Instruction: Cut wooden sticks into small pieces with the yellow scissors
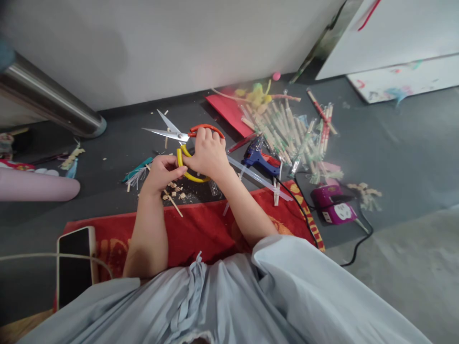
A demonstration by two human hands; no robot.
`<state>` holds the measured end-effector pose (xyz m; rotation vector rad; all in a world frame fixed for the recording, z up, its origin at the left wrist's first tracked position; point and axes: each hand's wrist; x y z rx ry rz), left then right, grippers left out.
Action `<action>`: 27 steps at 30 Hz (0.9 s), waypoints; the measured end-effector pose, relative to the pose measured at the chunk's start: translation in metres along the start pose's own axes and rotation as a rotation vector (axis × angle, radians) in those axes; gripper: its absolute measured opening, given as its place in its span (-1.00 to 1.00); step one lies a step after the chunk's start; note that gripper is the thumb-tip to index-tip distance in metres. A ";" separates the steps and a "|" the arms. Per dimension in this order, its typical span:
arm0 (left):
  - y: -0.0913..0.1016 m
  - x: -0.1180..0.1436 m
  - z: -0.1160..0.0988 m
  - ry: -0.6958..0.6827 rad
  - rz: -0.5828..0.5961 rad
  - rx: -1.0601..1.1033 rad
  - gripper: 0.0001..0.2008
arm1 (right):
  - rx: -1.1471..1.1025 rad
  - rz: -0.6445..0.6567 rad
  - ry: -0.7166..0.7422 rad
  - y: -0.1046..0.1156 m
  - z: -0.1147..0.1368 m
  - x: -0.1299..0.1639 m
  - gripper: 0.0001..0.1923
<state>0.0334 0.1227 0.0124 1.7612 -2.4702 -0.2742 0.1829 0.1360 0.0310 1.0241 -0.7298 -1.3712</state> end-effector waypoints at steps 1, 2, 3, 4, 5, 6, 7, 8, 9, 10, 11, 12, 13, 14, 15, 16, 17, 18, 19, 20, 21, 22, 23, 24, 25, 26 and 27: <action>0.000 0.000 0.000 -0.002 -0.003 0.000 -0.62 | -0.001 -0.003 -0.002 0.000 -0.001 0.000 -0.47; -0.001 0.000 0.000 -0.002 -0.005 0.000 -0.62 | -0.006 -0.005 -0.001 0.001 -0.001 0.000 -0.47; -0.001 0.000 0.000 0.003 -0.004 0.002 -0.62 | -0.013 -0.006 -0.001 0.001 -0.002 -0.001 -0.47; -0.002 0.000 -0.001 0.011 -0.003 0.008 -0.62 | -0.020 -0.005 -0.002 0.001 -0.003 -0.001 -0.47; -0.003 -0.001 -0.001 0.019 -0.004 0.017 -0.62 | -0.025 -0.002 -0.004 0.001 -0.003 -0.001 -0.48; -0.003 -0.001 -0.001 0.024 -0.015 0.024 -0.62 | -0.027 0.004 -0.005 0.001 -0.004 -0.001 -0.47; -0.003 -0.001 0.000 0.025 -0.038 0.026 -0.63 | -0.026 0.011 -0.005 0.002 -0.005 -0.001 -0.47; -0.003 -0.002 0.001 0.019 -0.082 0.023 -0.63 | -0.023 0.019 -0.002 0.003 -0.006 -0.001 -0.46; -0.003 -0.003 0.002 0.007 -0.146 0.017 -0.63 | -0.020 0.027 0.005 0.004 -0.007 -0.001 -0.45; -0.002 -0.004 0.004 -0.014 -0.225 0.003 -0.63 | -0.018 0.036 0.014 0.005 -0.007 -0.001 -0.43; -0.001 -0.004 0.005 -0.045 -0.320 -0.023 -0.64 | -0.017 0.046 0.025 0.007 -0.008 -0.001 -0.41; 0.001 -0.005 0.007 -0.088 -0.420 -0.064 -0.66 | -0.019 0.057 0.037 0.008 -0.009 -0.001 -0.40; 0.003 -0.005 0.009 -0.140 -0.517 -0.119 -0.69 | -0.022 0.068 0.048 0.010 -0.010 -0.001 -0.39; 0.004 -0.005 0.010 -0.198 -0.602 -0.190 -0.74 | -0.027 0.079 0.059 0.011 -0.011 0.000 -0.39; 0.006 -0.005 0.011 -0.250 -0.662 -0.266 -0.79 | -0.033 0.087 0.071 0.012 -0.011 0.000 -0.39; 0.008 -0.005 0.012 -0.293 -0.701 -0.341 -0.86 | -0.039 0.094 0.084 0.013 -0.011 0.001 -0.39; 0.009 -0.005 0.013 -0.325 -0.718 -0.407 -0.92 | -0.044 0.097 0.098 0.014 -0.012 0.001 -0.39; 0.010 -0.005 0.014 -0.348 -0.716 -0.461 -0.95 | -0.049 0.100 0.112 0.015 -0.012 0.002 -0.38; 0.010 -0.005 0.015 -0.367 -0.707 -0.503 -0.94 | -0.052 0.102 0.127 0.016 -0.012 0.002 -0.38; 0.010 -0.005 0.016 -0.386 -0.699 -0.538 -0.92 | -0.054 0.106 0.141 0.017 -0.012 0.002 -0.37; 0.010 -0.006 0.017 -0.403 -0.691 -0.564 -0.91 | -0.055 0.110 0.153 0.017 -0.012 0.003 -0.36; 0.010 -0.007 0.018 -0.413 -0.684 -0.581 -0.91 | -0.057 0.113 0.163 0.018 -0.012 0.003 -0.35; 0.010 -0.007 0.020 -0.416 -0.681 -0.591 -0.92 | -0.060 0.117 0.173 0.018 -0.013 0.003 -0.35; 0.010 -0.008 0.021 -0.407 -0.681 -0.591 -0.93 | -0.064 0.121 0.180 0.018 -0.013 0.003 -0.35; 0.010 -0.009 0.022 -0.390 -0.683 -0.584 -0.94 | -0.070 0.126 0.185 0.018 -0.014 0.003 -0.36; 0.010 -0.009 0.023 -0.371 -0.688 -0.571 -0.94 | -0.078 0.131 0.190 0.019 -0.015 0.003 -0.36; 0.010 -0.009 0.024 -0.352 -0.696 -0.553 -0.93 | -0.087 0.137 0.193 0.019 -0.015 0.003 -0.37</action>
Point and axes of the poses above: each hand's wrist, its own x-axis away from the middle knuckle, its own y-axis out of the back of the hand, z = x × y, and after that the axes turned 1 degree about -y, right-handed
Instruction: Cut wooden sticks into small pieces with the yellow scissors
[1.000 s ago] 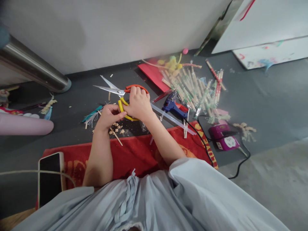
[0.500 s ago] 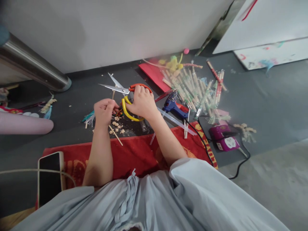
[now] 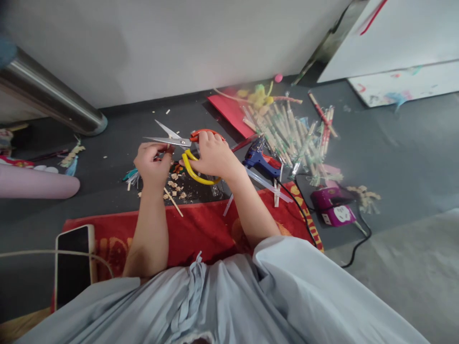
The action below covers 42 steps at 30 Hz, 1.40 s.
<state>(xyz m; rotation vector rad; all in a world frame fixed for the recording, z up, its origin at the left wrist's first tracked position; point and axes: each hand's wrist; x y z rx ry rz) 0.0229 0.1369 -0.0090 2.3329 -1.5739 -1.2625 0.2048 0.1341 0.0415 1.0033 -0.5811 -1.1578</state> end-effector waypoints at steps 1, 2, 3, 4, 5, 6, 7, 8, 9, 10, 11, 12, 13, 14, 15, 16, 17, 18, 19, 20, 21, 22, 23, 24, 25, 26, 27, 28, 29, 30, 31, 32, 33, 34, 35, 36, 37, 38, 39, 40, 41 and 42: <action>0.000 0.000 0.000 0.019 -0.008 0.013 -0.93 | -0.008 0.005 0.002 0.000 0.000 0.000 -0.37; 0.000 0.000 0.000 0.033 -0.014 0.032 -0.93 | -0.016 0.009 0.003 0.001 0.000 0.000 -0.38; 0.000 0.000 0.000 0.042 -0.019 0.055 -0.93 | -0.023 0.011 0.004 0.001 -0.001 0.000 -0.38; 0.000 0.001 -0.001 0.048 -0.021 0.078 -0.93 | -0.028 0.010 0.006 0.001 0.000 0.001 -0.38; 0.001 0.001 -0.002 0.054 -0.021 0.100 -0.92 | -0.031 0.008 0.008 0.002 0.000 0.001 -0.39; 0.001 0.001 -0.003 0.060 -0.018 0.119 -0.91 | -0.034 0.005 0.010 0.002 0.000 0.001 -0.39; 0.002 0.000 -0.004 0.067 -0.016 0.133 -0.89 | -0.038 0.003 0.013 0.002 -0.001 0.001 -0.39; 0.002 0.000 -0.005 0.072 -0.013 0.143 -0.89 | -0.041 0.002 0.014 0.001 -0.001 0.001 -0.38; 0.003 0.000 -0.006 0.074 -0.012 0.150 -0.89 | -0.044 0.003 0.015 0.001 -0.001 0.001 -0.38; 0.003 0.000 -0.006 0.076 -0.009 0.156 -0.89 | -0.047 0.005 0.015 0.001 -0.001 0.001 -0.37; 0.003 0.000 -0.007 0.077 -0.006 0.160 -0.90 | -0.050 0.007 0.016 0.001 -0.002 0.001 -0.37; 0.003 0.000 -0.007 0.077 -0.001 0.165 -0.90 | -0.053 0.009 0.015 0.001 -0.002 0.001 -0.37; 0.003 0.000 -0.006 0.077 0.003 0.169 -0.90 | -0.056 0.010 0.015 0.001 -0.002 0.001 -0.37; 0.003 0.000 -0.006 0.074 0.009 0.173 -0.91 | -0.058 0.009 0.015 0.001 -0.002 0.001 -0.37; 0.002 0.000 -0.006 0.072 0.014 0.176 -0.91 | -0.059 0.008 0.014 0.001 -0.002 0.001 -0.37; 0.002 0.000 -0.006 0.069 0.021 0.176 -0.91 | -0.058 0.005 0.014 0.002 -0.002 0.001 -0.37; 0.002 0.000 -0.005 0.068 0.027 0.173 -0.90 | -0.055 0.003 0.014 0.002 -0.002 0.001 -0.37; 0.002 0.000 -0.005 0.068 0.033 0.167 -0.90 | -0.050 0.002 0.015 0.002 -0.002 0.001 -0.36; 0.002 0.000 -0.005 0.070 0.040 0.160 -0.90 | -0.045 0.001 0.014 0.002 -0.002 0.001 -0.36; 0.002 0.000 -0.005 0.071 0.044 0.153 -0.90 | -0.040 0.000 0.013 0.002 -0.002 0.001 -0.35; 0.003 0.000 -0.004 0.070 0.048 0.149 -0.91 | -0.037 0.000 0.012 0.002 -0.002 0.001 -0.35; 0.003 0.000 -0.004 0.064 0.049 0.147 -0.91 | -0.034 0.000 0.011 0.002 -0.002 0.001 -0.35; 0.003 0.000 -0.004 0.056 0.047 0.146 -0.91 | -0.032 0.000 0.010 0.002 -0.002 0.000 -0.35; 0.003 0.000 -0.003 0.045 0.047 0.143 -0.91 | -0.030 0.000 0.010 0.002 -0.002 0.000 -0.35; 0.003 0.000 -0.002 0.035 0.047 0.138 -0.90 | -0.029 -0.001 0.012 0.002 -0.003 0.000 -0.35; 0.003 0.000 -0.002 0.024 0.046 0.130 -0.90 | -0.029 -0.001 0.014 0.002 -0.003 0.000 -0.36; 0.002 0.000 -0.001 0.012 0.045 0.121 -0.90 | -0.028 0.000 0.014 0.002 -0.003 -0.001 -0.36; 0.002 -0.001 0.000 0.000 0.042 0.114 -0.90 | -0.029 0.002 0.013 0.002 -0.003 -0.001 -0.37; 0.002 -0.001 0.000 -0.012 0.037 0.109 -0.90 | -0.031 0.006 0.013 0.002 -0.003 -0.002 -0.38; 0.002 -0.001 0.001 -0.021 0.033 0.105 -0.91 | -0.033 0.011 0.012 0.002 -0.003 -0.002 -0.39; 0.001 -0.001 0.001 -0.028 0.029 0.102 -0.91 | -0.035 0.019 0.009 0.002 -0.003 -0.002 -0.40; 0.001 -0.001 0.001 -0.031 0.028 0.098 -0.92 | -0.037 0.030 0.005 0.002 -0.003 -0.002 -0.41; 0.001 -0.001 0.002 -0.034 0.029 0.093 -0.92 | -0.039 0.042 -0.001 0.002 -0.003 -0.003 -0.41; 0.002 -0.001 0.002 -0.036 0.033 0.088 -0.92 | -0.040 0.054 -0.006 0.002 -0.003 -0.003 -0.41; 0.002 -0.001 0.002 -0.039 0.039 0.082 -0.93 | -0.039 0.065 -0.010 0.003 -0.003 -0.003 -0.41; 0.002 -0.001 0.002 -0.042 0.046 0.077 -0.93 | -0.037 0.072 -0.012 0.003 -0.003 -0.003 -0.40; 0.002 -0.001 0.001 -0.044 0.054 0.071 -0.93 | -0.033 0.075 -0.011 0.004 -0.002 -0.003 -0.40; 0.003 -0.001 0.001 -0.044 0.062 0.064 -0.93 | -0.026 0.078 -0.008 0.005 -0.002 -0.003 -0.40; 0.003 -0.001 0.002 -0.043 0.071 0.054 -0.92 | -0.017 0.080 -0.004 0.006 -0.002 -0.003 -0.40; 0.003 -0.001 0.002 -0.042 0.079 0.043 -0.91 | -0.004 0.084 -0.004 0.007 -0.001 -0.003 -0.41; 0.002 -0.001 0.002 -0.042 0.079 0.034 -0.90 | 0.013 0.089 -0.008 0.008 0.000 -0.003 -0.42; 0.002 -0.001 0.003 -0.045 0.074 0.030 -0.89 | 0.034 0.092 -0.017 0.009 0.001 -0.004 -0.43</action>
Point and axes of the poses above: each hand's wrist, its own x-axis away from the middle knuckle, its own y-axis out of the back of the hand, z = x × y, and after that the axes turned 1 degree about -y, right-handed
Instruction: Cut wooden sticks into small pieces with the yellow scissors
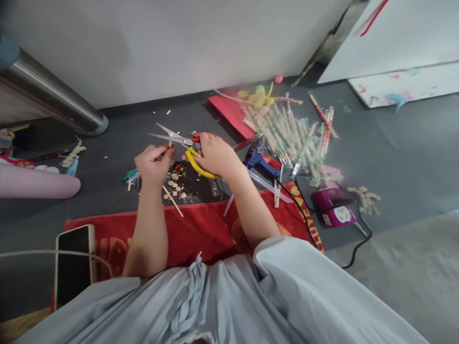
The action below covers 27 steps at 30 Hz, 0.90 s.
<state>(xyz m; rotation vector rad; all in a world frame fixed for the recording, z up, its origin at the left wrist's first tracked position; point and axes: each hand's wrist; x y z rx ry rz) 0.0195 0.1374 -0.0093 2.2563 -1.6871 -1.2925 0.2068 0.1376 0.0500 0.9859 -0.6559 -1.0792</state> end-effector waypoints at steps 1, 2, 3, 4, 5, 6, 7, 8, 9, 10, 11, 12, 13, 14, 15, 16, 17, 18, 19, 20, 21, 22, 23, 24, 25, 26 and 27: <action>0.000 0.000 0.001 -0.005 -0.013 0.000 -0.89 | 0.021 0.001 -0.012 0.001 0.001 0.000 -0.44; -0.001 0.000 0.002 -0.012 -0.031 0.003 -0.88 | 0.039 -0.002 -0.024 0.002 0.002 0.000 -0.44; -0.001 0.000 0.002 -0.021 -0.048 0.006 -0.87 | 0.054 -0.007 -0.034 0.002 0.003 0.000 -0.45; -0.001 0.000 0.003 -0.030 -0.061 0.006 -0.86 | 0.067 -0.011 -0.040 0.003 0.004 0.001 -0.45; -0.001 0.000 0.004 -0.038 -0.065 0.000 -0.85 | 0.079 -0.014 -0.043 0.003 0.005 0.001 -0.45; -0.001 0.000 0.004 -0.044 -0.063 -0.009 -0.84 | 0.090 -0.015 -0.045 0.003 0.005 0.001 -0.45; -0.001 0.000 0.004 -0.051 -0.060 -0.017 -0.83 | 0.100 -0.014 -0.046 0.004 0.005 0.001 -0.45; 0.000 0.000 0.004 -0.057 -0.055 -0.022 -0.82 | 0.109 -0.013 -0.046 0.004 0.004 0.002 -0.45; 0.000 -0.001 0.004 -0.061 -0.051 -0.025 -0.82 | 0.116 -0.010 -0.045 0.005 0.004 0.002 -0.44; 0.000 -0.001 0.004 -0.065 -0.048 -0.028 -0.82 | 0.119 -0.007 -0.043 0.005 0.003 0.002 -0.43; 0.000 -0.001 0.003 -0.069 -0.046 -0.035 -0.82 | 0.119 -0.005 -0.041 0.006 0.002 0.003 -0.42; 0.001 -0.001 0.003 -0.074 -0.046 -0.045 -0.83 | 0.117 -0.002 -0.039 0.006 0.001 0.003 -0.41; 0.001 -0.001 0.003 -0.081 -0.046 -0.055 -0.84 | 0.114 0.002 -0.037 0.006 0.001 0.003 -0.39; 0.001 -0.001 0.003 -0.088 -0.048 -0.062 -0.85 | 0.109 0.006 -0.036 0.006 0.000 0.003 -0.38; 0.001 -0.001 0.003 -0.099 -0.051 -0.065 -0.86 | 0.104 0.009 -0.036 0.006 0.000 0.003 -0.37; 0.001 -0.001 0.003 -0.109 -0.054 -0.063 -0.87 | 0.101 0.013 -0.036 0.006 0.000 0.004 -0.37; 0.001 -0.001 0.004 -0.116 -0.054 -0.060 -0.87 | 0.100 0.016 -0.037 0.006 0.000 0.004 -0.36; 0.001 -0.001 0.004 -0.120 -0.054 -0.059 -0.87 | 0.101 0.018 -0.040 0.005 0.001 0.004 -0.36; 0.001 -0.001 0.004 -0.119 -0.052 -0.061 -0.87 | 0.102 0.021 -0.041 0.005 0.001 0.004 -0.36; 0.001 -0.001 0.004 -0.117 -0.053 -0.062 -0.87 | 0.104 0.026 -0.042 0.005 0.002 0.004 -0.36; 0.001 -0.001 0.005 -0.116 -0.054 -0.063 -0.88 | 0.105 0.032 -0.041 0.005 0.002 0.004 -0.36; 0.001 -0.001 0.005 -0.114 -0.055 -0.063 -0.88 | 0.105 0.040 -0.041 0.005 0.002 0.004 -0.36; 0.001 -0.001 0.004 -0.114 -0.057 -0.064 -0.88 | 0.106 0.050 -0.041 0.005 0.003 0.004 -0.35; 0.001 -0.001 0.004 -0.116 -0.058 -0.063 -0.88 | 0.108 0.059 -0.042 0.005 0.003 0.004 -0.35; 0.000 -0.001 0.004 -0.119 -0.061 -0.062 -0.89 | 0.112 0.066 -0.044 0.005 0.003 0.004 -0.34; 0.000 -0.001 0.004 -0.121 -0.063 -0.061 -0.89 | 0.116 0.072 -0.045 0.005 0.004 0.004 -0.34; 0.000 -0.001 0.004 -0.122 -0.063 -0.060 -0.89 | 0.119 0.077 -0.046 0.005 0.004 0.003 -0.33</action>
Point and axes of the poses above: each hand's wrist, its own x-axis away from the middle knuckle, its own y-axis out of the back of the hand, z = x × y, and after that the axes turned 1 degree about -y, right-handed
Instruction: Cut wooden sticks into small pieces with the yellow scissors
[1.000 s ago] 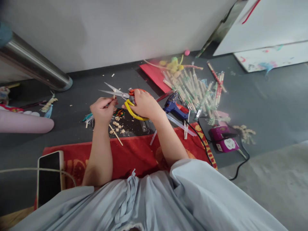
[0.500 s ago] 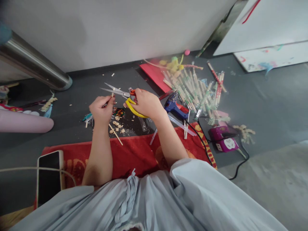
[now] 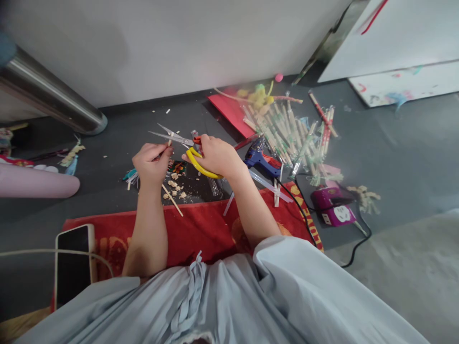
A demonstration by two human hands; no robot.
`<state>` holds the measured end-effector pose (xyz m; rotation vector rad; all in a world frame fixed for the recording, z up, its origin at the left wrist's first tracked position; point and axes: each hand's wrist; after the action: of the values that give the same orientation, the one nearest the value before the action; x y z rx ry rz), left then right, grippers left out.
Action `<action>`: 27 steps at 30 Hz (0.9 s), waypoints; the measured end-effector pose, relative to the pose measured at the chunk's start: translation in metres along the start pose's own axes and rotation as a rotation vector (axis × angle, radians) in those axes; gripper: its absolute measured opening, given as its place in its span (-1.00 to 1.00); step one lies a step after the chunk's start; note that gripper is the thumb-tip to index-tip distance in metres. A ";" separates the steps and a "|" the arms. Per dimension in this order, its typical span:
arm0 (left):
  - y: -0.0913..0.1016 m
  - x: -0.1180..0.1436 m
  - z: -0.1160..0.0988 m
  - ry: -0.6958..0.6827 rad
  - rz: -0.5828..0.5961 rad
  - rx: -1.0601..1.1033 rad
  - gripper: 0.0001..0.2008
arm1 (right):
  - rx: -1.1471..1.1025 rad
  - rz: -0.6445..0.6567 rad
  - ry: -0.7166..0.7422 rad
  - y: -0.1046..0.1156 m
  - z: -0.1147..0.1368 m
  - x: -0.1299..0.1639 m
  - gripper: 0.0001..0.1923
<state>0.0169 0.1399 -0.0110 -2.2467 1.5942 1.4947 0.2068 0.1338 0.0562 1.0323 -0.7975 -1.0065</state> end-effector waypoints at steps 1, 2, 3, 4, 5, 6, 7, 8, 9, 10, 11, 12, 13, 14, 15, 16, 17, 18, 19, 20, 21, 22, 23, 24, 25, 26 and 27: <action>0.000 0.000 0.000 0.002 0.000 0.000 -0.89 | 0.002 0.004 0.000 0.000 0.000 0.000 -0.33; 0.000 0.000 0.000 0.004 0.003 0.000 -0.89 | 0.002 0.008 -0.001 0.000 0.000 0.000 -0.33; 0.000 0.000 0.000 0.009 0.008 -0.003 -0.89 | 0.000 0.011 -0.002 0.000 0.000 0.000 -0.34; 0.000 0.000 0.000 0.013 0.012 -0.006 -0.89 | -0.002 0.015 -0.003 0.000 0.001 -0.001 -0.34; 0.000 0.000 0.000 0.017 0.014 -0.007 -0.89 | -0.004 0.018 -0.004 0.000 0.001 -0.001 -0.34; 0.000 0.000 0.000 0.018 0.012 -0.004 -0.89 | -0.005 0.020 -0.004 0.001 0.001 -0.001 -0.35; 0.000 0.000 0.000 0.016 0.009 0.002 -0.89 | -0.005 0.023 -0.003 0.001 0.001 -0.001 -0.35; 0.001 0.000 0.000 0.015 0.008 0.007 -0.88 | -0.004 0.026 -0.002 0.001 0.002 -0.001 -0.35; 0.001 0.000 -0.001 0.018 0.007 0.009 -0.88 | -0.001 0.031 -0.002 0.002 0.002 -0.001 -0.35; 0.001 0.000 -0.001 0.022 0.010 0.009 -0.87 | 0.004 0.035 -0.004 0.002 0.002 -0.002 -0.35; 0.001 -0.001 -0.001 0.029 0.014 0.005 -0.86 | 0.011 0.040 -0.007 0.003 0.003 -0.001 -0.36; 0.001 -0.001 -0.001 0.034 0.020 -0.002 -0.85 | 0.019 0.044 -0.008 0.003 0.003 -0.001 -0.36; 0.002 -0.001 -0.001 0.038 0.026 -0.008 -0.84 | 0.027 0.047 -0.008 0.004 0.003 -0.001 -0.36; 0.002 -0.001 -0.002 0.041 0.028 -0.014 -0.83 | 0.034 0.049 -0.007 0.004 0.003 -0.001 -0.36; 0.002 -0.001 -0.002 0.041 0.028 -0.019 -0.83 | 0.040 0.050 -0.006 0.005 0.002 -0.001 -0.36; 0.002 -0.001 -0.002 0.040 0.027 -0.021 -0.83 | 0.045 0.049 -0.005 0.005 0.002 -0.001 -0.36; 0.002 -0.001 -0.002 0.038 0.024 -0.022 -0.83 | 0.048 0.048 -0.006 0.005 0.001 -0.001 -0.36; 0.002 -0.001 -0.002 0.039 0.021 -0.019 -0.83 | 0.051 0.048 -0.007 0.005 0.001 -0.002 -0.36; 0.002 -0.001 -0.003 0.040 0.019 -0.016 -0.83 | 0.054 0.049 -0.008 0.006 0.001 -0.001 -0.36; 0.002 -0.001 -0.003 0.043 0.022 -0.010 -0.83 | 0.057 0.052 -0.006 0.006 0.001 -0.001 -0.35; 0.002 0.000 -0.003 0.050 0.028 -0.005 -0.82 | 0.060 0.055 -0.004 0.006 0.001 -0.001 -0.35; 0.002 0.000 -0.003 0.059 0.034 0.001 -0.82 | 0.062 0.061 -0.003 0.006 0.002 -0.001 -0.35; 0.002 0.000 -0.003 0.069 0.041 0.007 -0.81 | 0.064 0.068 -0.003 0.006 0.002 -0.001 -0.34; 0.001 0.000 -0.003 0.082 0.045 0.016 -0.80 | 0.067 0.076 -0.003 0.006 0.003 -0.001 -0.34; 0.001 0.000 -0.003 0.093 0.049 0.026 -0.79 | 0.069 0.084 -0.004 0.006 0.004 -0.001 -0.34; 0.001 0.001 -0.003 0.106 0.052 0.035 -0.79 | 0.073 0.090 -0.005 0.006 0.005 -0.001 -0.33; 0.001 0.001 -0.003 0.117 0.056 0.041 -0.78 | 0.076 0.095 -0.006 0.006 0.005 -0.001 -0.33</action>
<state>0.0183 0.1373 -0.0098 -2.3258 1.7163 1.3523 0.2035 0.1338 0.0638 1.0470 -0.8874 -0.9040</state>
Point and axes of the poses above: each hand's wrist, its own x-axis away from the middle knuckle, its own y-axis out of the back of the hand, z = x × y, and after that the axes turned 1 degree about -y, right-handed
